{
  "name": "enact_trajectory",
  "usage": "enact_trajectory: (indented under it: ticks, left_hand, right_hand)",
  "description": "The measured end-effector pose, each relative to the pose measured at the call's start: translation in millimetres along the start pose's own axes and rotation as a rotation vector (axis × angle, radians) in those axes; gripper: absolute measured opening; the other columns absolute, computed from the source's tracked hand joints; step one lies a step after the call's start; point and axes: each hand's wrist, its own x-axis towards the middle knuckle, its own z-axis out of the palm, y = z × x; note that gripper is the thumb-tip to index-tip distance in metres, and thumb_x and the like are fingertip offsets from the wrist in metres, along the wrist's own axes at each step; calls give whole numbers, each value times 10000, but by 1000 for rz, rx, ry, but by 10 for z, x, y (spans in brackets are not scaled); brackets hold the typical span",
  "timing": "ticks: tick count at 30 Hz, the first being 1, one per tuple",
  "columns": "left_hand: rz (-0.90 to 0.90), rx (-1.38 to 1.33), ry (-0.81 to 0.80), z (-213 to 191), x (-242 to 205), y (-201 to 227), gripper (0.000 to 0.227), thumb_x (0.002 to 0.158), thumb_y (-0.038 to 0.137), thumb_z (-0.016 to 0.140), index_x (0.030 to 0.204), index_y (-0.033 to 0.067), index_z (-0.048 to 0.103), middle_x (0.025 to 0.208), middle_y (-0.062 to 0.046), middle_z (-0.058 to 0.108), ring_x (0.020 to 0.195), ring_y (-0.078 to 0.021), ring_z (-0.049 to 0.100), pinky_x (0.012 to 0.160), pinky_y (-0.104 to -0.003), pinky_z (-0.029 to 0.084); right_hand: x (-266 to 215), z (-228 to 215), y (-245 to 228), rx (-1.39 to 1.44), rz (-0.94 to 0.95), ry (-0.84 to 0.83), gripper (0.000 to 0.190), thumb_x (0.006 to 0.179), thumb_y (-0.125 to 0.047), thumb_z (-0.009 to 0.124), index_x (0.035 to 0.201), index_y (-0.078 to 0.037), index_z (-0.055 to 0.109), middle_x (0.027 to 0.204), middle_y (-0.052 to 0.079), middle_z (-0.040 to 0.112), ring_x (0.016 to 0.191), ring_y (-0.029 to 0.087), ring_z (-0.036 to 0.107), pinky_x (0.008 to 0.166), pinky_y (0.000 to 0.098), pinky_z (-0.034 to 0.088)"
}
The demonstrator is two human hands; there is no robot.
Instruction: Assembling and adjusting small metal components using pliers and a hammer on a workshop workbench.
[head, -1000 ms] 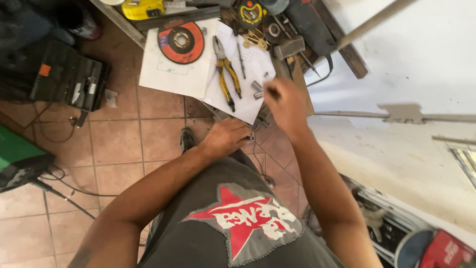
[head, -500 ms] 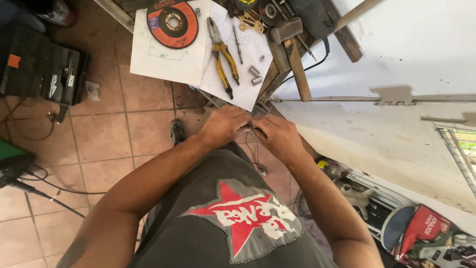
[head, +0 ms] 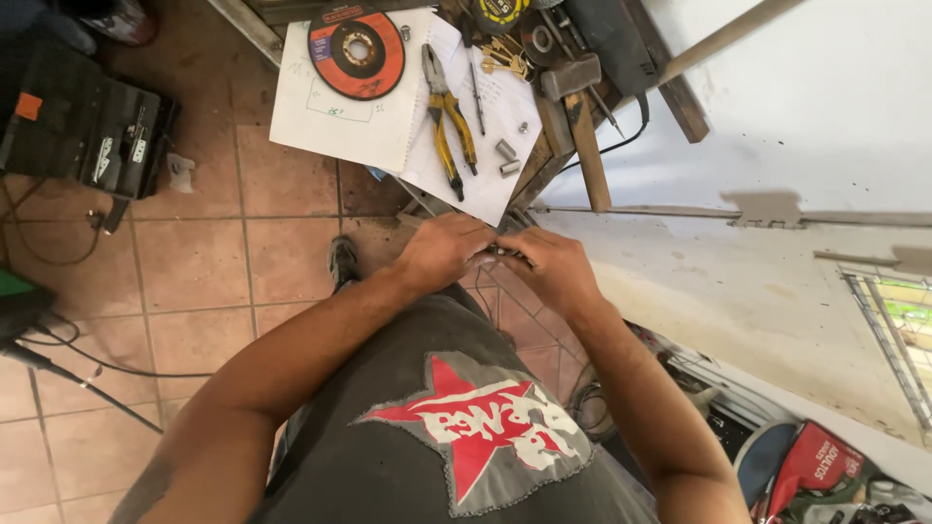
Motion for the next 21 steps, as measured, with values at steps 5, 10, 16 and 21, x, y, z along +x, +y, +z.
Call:
enact_trajectory:
  ticks: [5, 10, 16, 21]
  left_hand:
    - [6, -10, 25, 34, 1, 3, 239, 927, 348, 729, 987, 126, 664, 908, -33, 675, 854, -232, 686, 725, -358, 552]
    - [4, -14, 28, 35, 8, 11, 241, 921, 331, 733, 991, 112, 663, 906, -39, 672, 849, -240, 689, 720, -364, 551]
    - [5, -4, 45, -4, 33, 53, 224, 968, 368, 690, 969, 145, 671, 905, -5, 672, 855, -207, 689, 718, -326, 540]
    - [-18, -33, 13, -87, 108, 147, 215, 868, 300, 771, 948, 125, 676, 860, -44, 678, 804, -248, 683, 697, -373, 544]
  right_hand:
    - [-108, 96, 89, 0, 22, 80, 286, 835, -218, 828, 1105, -222, 734, 896, -11, 704, 868, 219, 729, 708, 356, 598]
    - [-129, 165, 83, 41, 27, 123, 192, 874, -154, 807, 1056, -190, 758, 869, -7, 718, 828, 214, 734, 687, 329, 601]
    - [-186, 254, 262, 97, 92, 121, 249, 838, -197, 820, 1075, -176, 747, 924, 28, 750, 907, 241, 737, 786, 385, 602]
    - [-78, 73, 1097, -282, 206, 415, 520, 951, -342, 810, 1187, 85, 630, 1081, 321, 637, 1086, 514, 629, 985, 568, 492]
